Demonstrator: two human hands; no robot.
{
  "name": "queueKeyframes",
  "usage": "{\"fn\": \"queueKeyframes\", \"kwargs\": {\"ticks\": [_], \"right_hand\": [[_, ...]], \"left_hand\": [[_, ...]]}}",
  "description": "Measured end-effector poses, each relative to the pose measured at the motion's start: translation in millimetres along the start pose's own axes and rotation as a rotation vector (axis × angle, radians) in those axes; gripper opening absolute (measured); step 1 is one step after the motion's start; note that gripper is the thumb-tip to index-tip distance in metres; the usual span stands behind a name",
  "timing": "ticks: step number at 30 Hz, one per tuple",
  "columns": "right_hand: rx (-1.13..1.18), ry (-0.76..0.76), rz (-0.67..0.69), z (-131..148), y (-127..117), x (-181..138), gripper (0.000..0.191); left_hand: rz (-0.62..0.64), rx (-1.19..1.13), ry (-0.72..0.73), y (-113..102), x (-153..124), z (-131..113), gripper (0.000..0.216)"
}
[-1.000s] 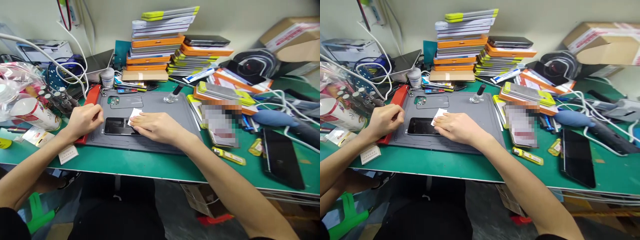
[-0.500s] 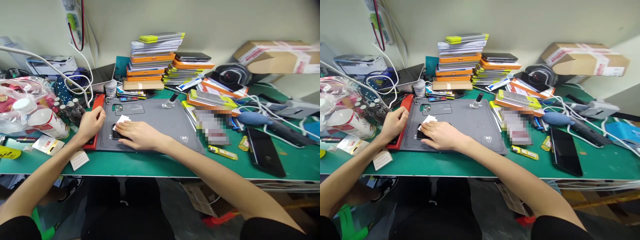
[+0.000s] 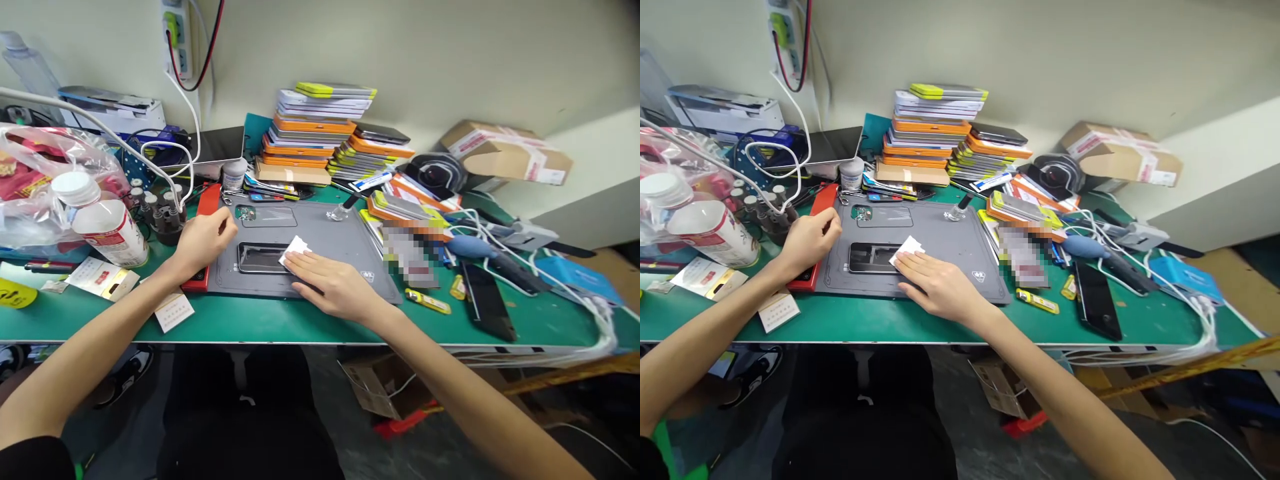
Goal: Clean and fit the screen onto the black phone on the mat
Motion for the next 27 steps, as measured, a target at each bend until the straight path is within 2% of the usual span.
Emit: {"fn": "queueKeyframes", "kwargs": {"ticks": [5, 8, 11, 16, 19, 22, 27], "right_hand": [[0.031, 0.020, 0.040, 61, 33, 55, 0.056], [0.014, 0.010, 0.056, 81, 43, 77, 0.053], [-0.023, 0.019, 0.023, 69, 36, 60, 0.048], [-0.021, 0.124, -0.105, 13, 2, -6, 0.047], [-0.021, 0.170, -0.147, 6, -4, -20, 0.046], [-0.036, 0.169, -0.149, 32, 8, -3, 0.048], [-0.065, 0.128, -0.067, 89, 37, 55, 0.056]], "left_hand": [[0.020, 0.036, 0.030, -5, 4, -2, 0.025], [0.028, 0.058, 0.046, -8, 6, -5, 0.025], [0.034, 0.069, 0.049, -8, 6, -5, 0.024], [0.046, 0.073, 0.033, -1, 5, -1, 0.025], [0.047, 0.075, 0.032, 0, 5, 0, 0.025], [0.044, 0.081, 0.046, -2, 6, -1, 0.024], [0.031, 0.093, 0.078, -9, 10, -5, 0.026]]}}
Point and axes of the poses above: each hand's wrist, its own x-axis towards the middle knuckle, its own y-axis out of the palm, z = x × y, the point moved 10 cm from there along x, towards the middle knuckle, and after that the axes turned 13 degrees about y, right-handed, at the moved point
